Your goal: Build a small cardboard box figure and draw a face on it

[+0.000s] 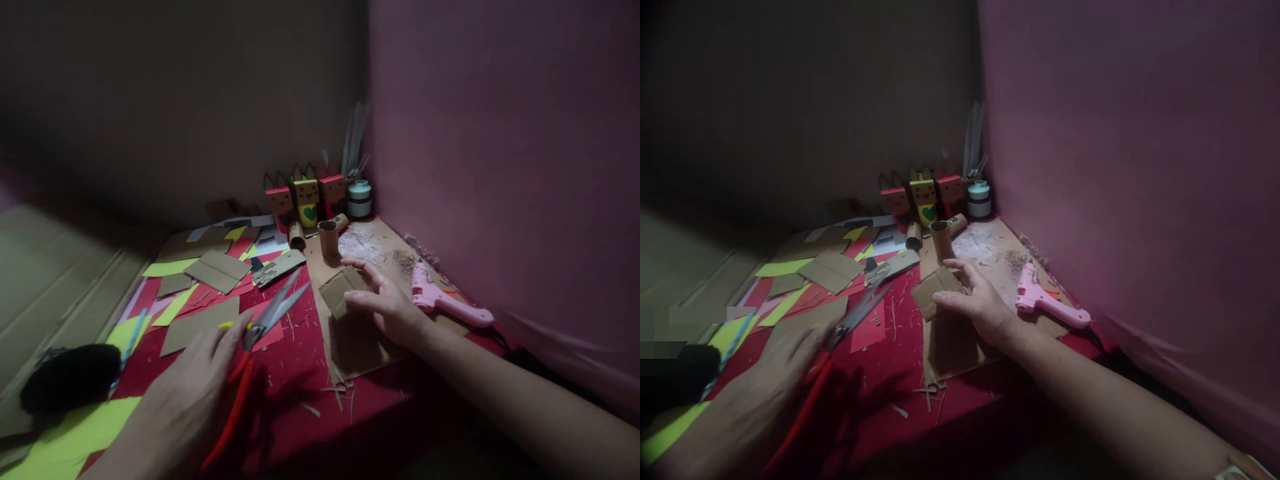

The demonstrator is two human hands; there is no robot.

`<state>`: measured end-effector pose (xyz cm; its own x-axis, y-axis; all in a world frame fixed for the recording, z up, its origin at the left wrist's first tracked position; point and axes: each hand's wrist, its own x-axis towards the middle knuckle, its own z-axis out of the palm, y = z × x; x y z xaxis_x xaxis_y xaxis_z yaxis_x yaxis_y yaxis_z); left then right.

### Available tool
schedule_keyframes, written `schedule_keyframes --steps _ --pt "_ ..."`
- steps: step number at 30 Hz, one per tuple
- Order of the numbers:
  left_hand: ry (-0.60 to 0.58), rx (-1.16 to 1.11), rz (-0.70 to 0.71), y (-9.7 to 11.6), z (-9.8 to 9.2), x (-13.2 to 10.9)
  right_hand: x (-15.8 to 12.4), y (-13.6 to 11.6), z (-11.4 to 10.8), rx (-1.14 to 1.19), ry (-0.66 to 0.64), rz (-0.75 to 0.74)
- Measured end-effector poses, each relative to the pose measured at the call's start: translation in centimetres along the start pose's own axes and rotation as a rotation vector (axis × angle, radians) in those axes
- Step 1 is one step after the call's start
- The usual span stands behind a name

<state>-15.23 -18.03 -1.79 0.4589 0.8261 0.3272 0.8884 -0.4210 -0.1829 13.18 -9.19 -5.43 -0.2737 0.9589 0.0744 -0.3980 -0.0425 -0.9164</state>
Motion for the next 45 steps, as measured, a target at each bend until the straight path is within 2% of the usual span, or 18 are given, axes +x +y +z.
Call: schedule_keyframes --steps 3,8,13,23,31,45 --pt "0.050 0.165 0.166 1.6 -0.3 1.2 -0.2 0.3 -0.2 -0.037 -0.021 -0.014" --pt "0.122 0.236 0.242 2.2 0.9 2.1 -0.3 0.4 -0.2 -0.052 -0.049 -0.017" --pt "0.092 0.269 0.226 2.8 0.8 2.1 -0.3 0.3 -0.3 -0.043 -0.082 -0.006" --pt "-0.183 0.164 0.107 2.8 -0.4 2.0 -0.5 0.0 -0.2 -0.023 -0.088 0.026" --pt "-0.078 0.167 0.200 2.8 -0.5 1.8 -0.6 0.0 -0.3 -0.017 -0.092 0.039" --pt "-0.145 0.217 0.204 3.1 -0.6 1.5 -0.6 0.1 0.0 0.060 -0.104 0.071"
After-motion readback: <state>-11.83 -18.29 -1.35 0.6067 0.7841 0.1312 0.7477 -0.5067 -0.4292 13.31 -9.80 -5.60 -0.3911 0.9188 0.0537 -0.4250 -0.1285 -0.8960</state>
